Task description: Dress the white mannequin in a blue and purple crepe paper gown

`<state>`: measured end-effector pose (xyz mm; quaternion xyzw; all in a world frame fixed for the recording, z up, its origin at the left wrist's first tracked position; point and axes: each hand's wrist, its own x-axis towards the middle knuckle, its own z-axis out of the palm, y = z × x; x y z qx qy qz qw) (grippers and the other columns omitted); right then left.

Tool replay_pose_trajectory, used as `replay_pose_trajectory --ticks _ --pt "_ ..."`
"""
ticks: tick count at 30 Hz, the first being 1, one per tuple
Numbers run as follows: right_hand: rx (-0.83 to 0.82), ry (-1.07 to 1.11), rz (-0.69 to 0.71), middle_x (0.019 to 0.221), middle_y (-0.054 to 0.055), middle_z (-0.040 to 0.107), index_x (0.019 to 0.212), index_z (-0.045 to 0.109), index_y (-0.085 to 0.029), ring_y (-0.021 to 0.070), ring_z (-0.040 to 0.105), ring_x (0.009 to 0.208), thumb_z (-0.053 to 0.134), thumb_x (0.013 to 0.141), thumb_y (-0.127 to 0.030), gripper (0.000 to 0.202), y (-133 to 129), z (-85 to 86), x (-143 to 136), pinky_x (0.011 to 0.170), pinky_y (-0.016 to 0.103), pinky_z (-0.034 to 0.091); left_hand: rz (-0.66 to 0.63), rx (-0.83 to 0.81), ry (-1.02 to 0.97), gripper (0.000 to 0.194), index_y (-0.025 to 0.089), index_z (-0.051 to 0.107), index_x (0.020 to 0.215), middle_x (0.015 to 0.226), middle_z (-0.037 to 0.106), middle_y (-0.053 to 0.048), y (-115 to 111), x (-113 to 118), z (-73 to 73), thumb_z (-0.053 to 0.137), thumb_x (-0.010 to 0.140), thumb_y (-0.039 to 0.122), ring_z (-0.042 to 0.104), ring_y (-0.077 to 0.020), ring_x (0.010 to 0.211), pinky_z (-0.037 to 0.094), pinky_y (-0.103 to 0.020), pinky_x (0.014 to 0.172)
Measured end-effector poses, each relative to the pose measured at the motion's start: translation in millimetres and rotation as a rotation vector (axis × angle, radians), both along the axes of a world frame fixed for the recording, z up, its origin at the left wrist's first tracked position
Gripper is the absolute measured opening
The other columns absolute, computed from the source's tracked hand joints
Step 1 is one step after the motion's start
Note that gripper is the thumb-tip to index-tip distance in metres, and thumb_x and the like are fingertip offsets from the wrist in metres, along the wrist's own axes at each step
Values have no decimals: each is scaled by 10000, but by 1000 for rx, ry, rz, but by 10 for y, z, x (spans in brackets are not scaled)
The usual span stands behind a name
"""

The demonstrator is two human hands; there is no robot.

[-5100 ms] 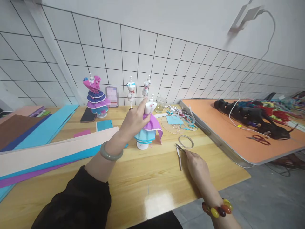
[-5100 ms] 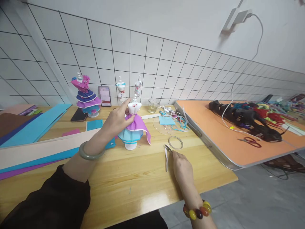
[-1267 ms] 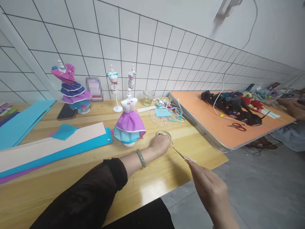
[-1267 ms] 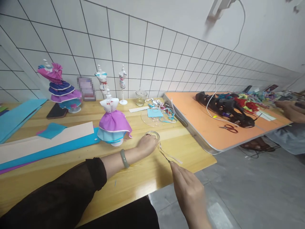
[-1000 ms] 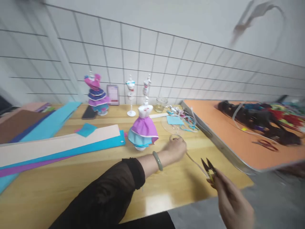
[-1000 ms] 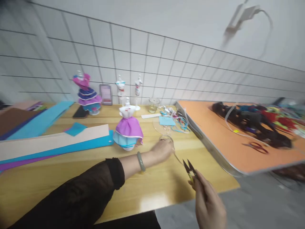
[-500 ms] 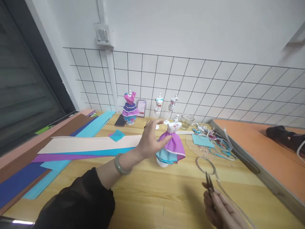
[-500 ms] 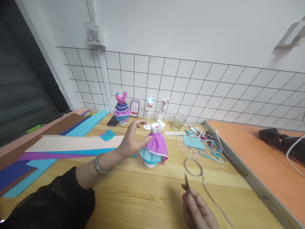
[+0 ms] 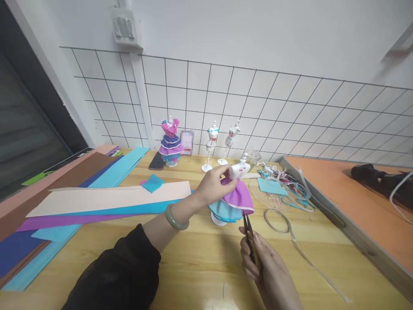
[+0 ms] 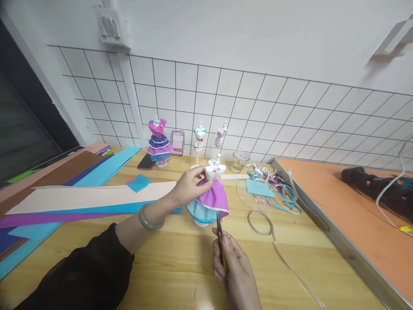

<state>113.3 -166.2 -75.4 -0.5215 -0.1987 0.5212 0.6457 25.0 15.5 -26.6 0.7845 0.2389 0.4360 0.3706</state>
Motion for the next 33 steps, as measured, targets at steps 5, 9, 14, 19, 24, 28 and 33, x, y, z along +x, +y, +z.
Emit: replay_pose_trajectory --ticks 5,9,14,19,24,28,33 --pt "30 26 -6 659 -49 473 985 682 -166 7 274 430 744 731 -543 458 44 3 6 409 173 182 70 72 8 138 164 627 908 811 603 -3 -9 14 13 565 804 230 525 -105 730 435 -223 679" --pt "47 46 0 645 -50 486 971 672 -166 7 281 410 750 733 -524 437 55 2 -3 387 167 186 122 90 24 80 164 595 852 771 573 5 -71 -1 54 552 809 217 504 -104 715 419 -222 662" --pt "72 62 23 648 -53 503 953 658 -172 0 293 386 724 768 -515 395 54 40 -33 362 154 217 145 90 95 143 164 600 937 808 591 -8 -177 -22 94 535 816 203 523 -123 746 422 -250 689" --pt "102 60 44 629 -55 534 944 645 -179 -2 296 332 698 774 -547 408 62 61 -23 318 152 236 147 99 133 218 166 611 1013 856 637 -26 -261 -36 129 544 806 176 567 -144 795 439 -272 728" --pt "108 59 72 616 -55 555 1022 626 -194 3 311 316 646 818 -555 415 45 64 -35 304 142 252 128 132 144 199 171 611 1000 902 654 -40 -323 -45 145 533 817 173 587 -159 850 452 -293 775" --pt "131 89 84 568 -84 493 993 622 -198 -2 269 314 643 820 -554 397 31 76 -57 295 126 226 137 150 152 214 173 605 1010 909 659 -39 -355 -42 150 533 809 165 590 -162 853 454 -303 781" --pt "157 118 75 555 -101 441 994 618 -193 -6 229 323 630 837 -546 387 41 77 -51 301 124 220 148 157 165 214 173 615 993 878 659 -29 -367 -34 147 548 791 157 583 -155 810 447 -295 736"
